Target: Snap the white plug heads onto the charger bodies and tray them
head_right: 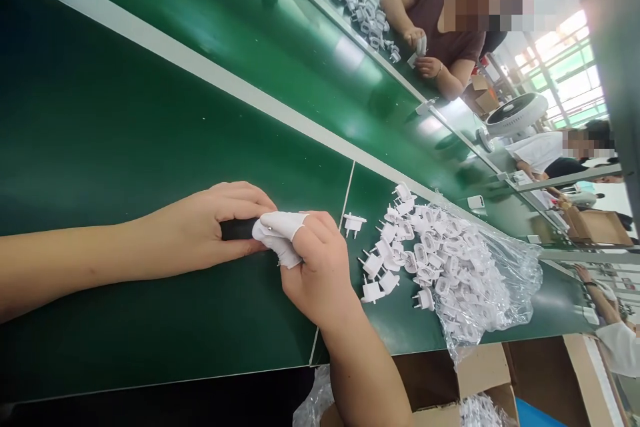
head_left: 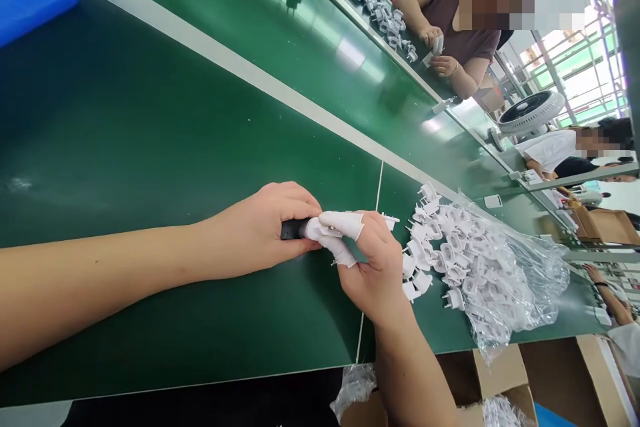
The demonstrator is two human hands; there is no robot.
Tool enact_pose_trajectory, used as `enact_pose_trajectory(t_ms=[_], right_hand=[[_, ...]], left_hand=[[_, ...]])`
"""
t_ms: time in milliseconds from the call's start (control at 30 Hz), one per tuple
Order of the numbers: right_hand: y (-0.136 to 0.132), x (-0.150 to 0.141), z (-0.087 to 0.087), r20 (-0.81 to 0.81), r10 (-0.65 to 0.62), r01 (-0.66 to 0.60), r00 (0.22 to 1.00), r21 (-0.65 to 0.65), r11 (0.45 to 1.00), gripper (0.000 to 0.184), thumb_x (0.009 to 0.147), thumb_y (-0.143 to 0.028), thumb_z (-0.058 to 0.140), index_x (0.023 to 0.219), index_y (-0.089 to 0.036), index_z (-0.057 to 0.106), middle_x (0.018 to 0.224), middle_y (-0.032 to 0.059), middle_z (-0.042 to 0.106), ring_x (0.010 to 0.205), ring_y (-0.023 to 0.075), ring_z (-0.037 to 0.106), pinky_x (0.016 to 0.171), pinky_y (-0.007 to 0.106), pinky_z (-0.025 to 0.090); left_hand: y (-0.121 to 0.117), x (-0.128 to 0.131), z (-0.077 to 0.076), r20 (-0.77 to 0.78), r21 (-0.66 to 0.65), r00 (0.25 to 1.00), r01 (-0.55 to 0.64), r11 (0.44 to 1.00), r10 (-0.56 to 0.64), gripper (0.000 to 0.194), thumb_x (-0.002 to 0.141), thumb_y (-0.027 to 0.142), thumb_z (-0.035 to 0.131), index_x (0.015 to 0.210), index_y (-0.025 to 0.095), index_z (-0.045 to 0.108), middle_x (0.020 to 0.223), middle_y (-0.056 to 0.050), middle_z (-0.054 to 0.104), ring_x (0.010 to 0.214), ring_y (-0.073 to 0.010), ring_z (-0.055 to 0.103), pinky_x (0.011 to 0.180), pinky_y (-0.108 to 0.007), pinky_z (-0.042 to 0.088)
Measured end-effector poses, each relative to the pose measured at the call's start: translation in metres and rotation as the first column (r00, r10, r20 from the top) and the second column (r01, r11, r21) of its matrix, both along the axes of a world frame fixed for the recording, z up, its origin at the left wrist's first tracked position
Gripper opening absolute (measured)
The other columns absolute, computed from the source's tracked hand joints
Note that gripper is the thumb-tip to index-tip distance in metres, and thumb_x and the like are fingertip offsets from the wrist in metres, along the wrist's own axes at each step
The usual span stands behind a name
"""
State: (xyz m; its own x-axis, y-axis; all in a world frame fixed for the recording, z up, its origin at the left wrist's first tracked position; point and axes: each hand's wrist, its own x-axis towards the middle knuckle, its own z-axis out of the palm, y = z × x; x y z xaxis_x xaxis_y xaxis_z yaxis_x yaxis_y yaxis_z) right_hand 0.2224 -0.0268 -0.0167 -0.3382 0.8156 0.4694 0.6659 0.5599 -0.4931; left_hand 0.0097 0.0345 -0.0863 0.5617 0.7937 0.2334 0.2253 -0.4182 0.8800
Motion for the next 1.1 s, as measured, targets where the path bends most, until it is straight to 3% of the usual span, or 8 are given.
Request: enact_pose_trajectory(t_ms=[167,333,533,733,833,900,1000,1100], right_hand=[[0.003,-0.003,-0.005,0.033,-0.051,0.050,0.998,0.041,0.998,0.027,0.107,-0.017,0.068,0.121,-0.036,0.082,0.095,-0.0002,0.086,0.085,0.0209,0.080,0.103,0.047,0.069],[0.003,-0.005,-0.002,0.102,-0.110,0.106,0.989,0.052,0.993,0.026,0.104,-0.015,0.063,0.111,-0.032,0.081,0.080,-0.0028,0.078,0.077,0.0182,0.076,0.123,0.060,0.059],[-0.001,-0.008,-0.003,0.126,-0.152,0.145,0.980,0.065,0.987,0.024,0.101,-0.014,0.063,0.103,-0.031,0.078,0.082,-0.0009,0.080,0.080,0.0204,0.077,0.120,0.060,0.061],[-0.001,-0.006,-0.012,0.120,-0.197,0.188,0.973,0.084,0.979,0.020,0.096,-0.015,0.067,0.099,-0.031,0.079,0.089,0.0004,0.084,0.086,0.0220,0.080,0.122,0.059,0.057],[0.002,0.000,-0.019,-0.019,-0.186,0.186,0.982,-0.014,0.983,0.016,0.095,-0.024,0.073,0.105,-0.030,0.083,0.103,0.0028,0.089,0.096,0.0247,0.083,0.122,0.061,0.056],[0.004,0.003,-0.026,-0.182,-0.215,0.188,0.960,-0.152,0.970,0.023,0.092,-0.032,0.080,0.114,-0.031,0.086,0.109,0.0042,0.090,0.102,0.0272,0.084,0.120,0.061,0.059],[0.006,0.005,-0.036,-0.416,-0.312,0.120,0.854,-0.427,0.896,0.054,0.086,-0.041,0.091,0.138,-0.030,0.079,0.114,0.0070,0.089,0.103,0.0291,0.085,0.109,0.058,0.067],[0.003,0.005,-0.042,-0.525,-0.342,0.085,0.780,-0.452,0.888,0.078,0.083,-0.043,0.096,0.155,-0.030,0.068,0.128,0.0110,0.086,0.115,0.0308,0.083,0.115,0.061,0.064]], left_hand=[[-0.001,0.002,-0.004,0.046,0.035,0.999,-0.010,0.999,0.009,0.030,0.096,0.056,0.070,0.101,0.034,0.089,0.111,-0.002,0.084,0.110,-0.0302,0.073,0.111,-0.048,0.055],[-0.002,0.003,-0.004,0.060,0.039,0.998,-0.023,0.999,0.021,0.027,0.094,0.053,0.070,0.101,0.033,0.088,0.112,-0.003,0.083,0.112,-0.0314,0.072,0.111,-0.051,0.055],[0.000,0.002,0.008,-0.018,-0.015,1.000,0.019,1.000,-0.020,0.027,0.094,0.051,0.072,0.103,0.030,0.087,0.114,-0.005,0.083,0.115,-0.0324,0.072,0.113,-0.052,0.053],[0.002,0.003,0.007,0.042,0.033,0.999,0.008,0.999,-0.009,0.027,0.094,0.050,0.072,0.092,0.026,0.083,0.106,-0.004,0.083,0.109,-0.0310,0.072,0.104,-0.048,0.053],[0.003,0.007,0.011,0.052,0.044,0.998,0.019,0.999,-0.021,0.022,0.091,0.043,0.079,0.100,0.023,0.083,0.106,-0.006,0.083,0.107,-0.0304,0.073,0.102,-0.046,0.053],[0.001,0.010,0.017,0.041,0.044,0.999,0.027,0.999,-0.029,0.021,0.090,0.037,0.084,0.102,0.021,0.083,0.106,-0.007,0.084,0.105,-0.0300,0.074,0.102,-0.045,0.053],[-0.004,0.009,0.028,-0.059,0.057,0.998,0.009,0.998,-0.005,0.015,0.091,0.029,0.087,0.105,0.021,0.085,0.104,-0.006,0.085,0.101,-0.0279,0.077,0.098,-0.040,0.056],[-0.014,-0.006,0.045,-0.159,0.082,0.985,-0.056,0.995,0.068,0.030,0.094,0.028,0.088,0.124,0.025,0.085,0.102,-0.005,0.086,0.100,-0.0282,0.078,0.089,-0.038,0.059]])
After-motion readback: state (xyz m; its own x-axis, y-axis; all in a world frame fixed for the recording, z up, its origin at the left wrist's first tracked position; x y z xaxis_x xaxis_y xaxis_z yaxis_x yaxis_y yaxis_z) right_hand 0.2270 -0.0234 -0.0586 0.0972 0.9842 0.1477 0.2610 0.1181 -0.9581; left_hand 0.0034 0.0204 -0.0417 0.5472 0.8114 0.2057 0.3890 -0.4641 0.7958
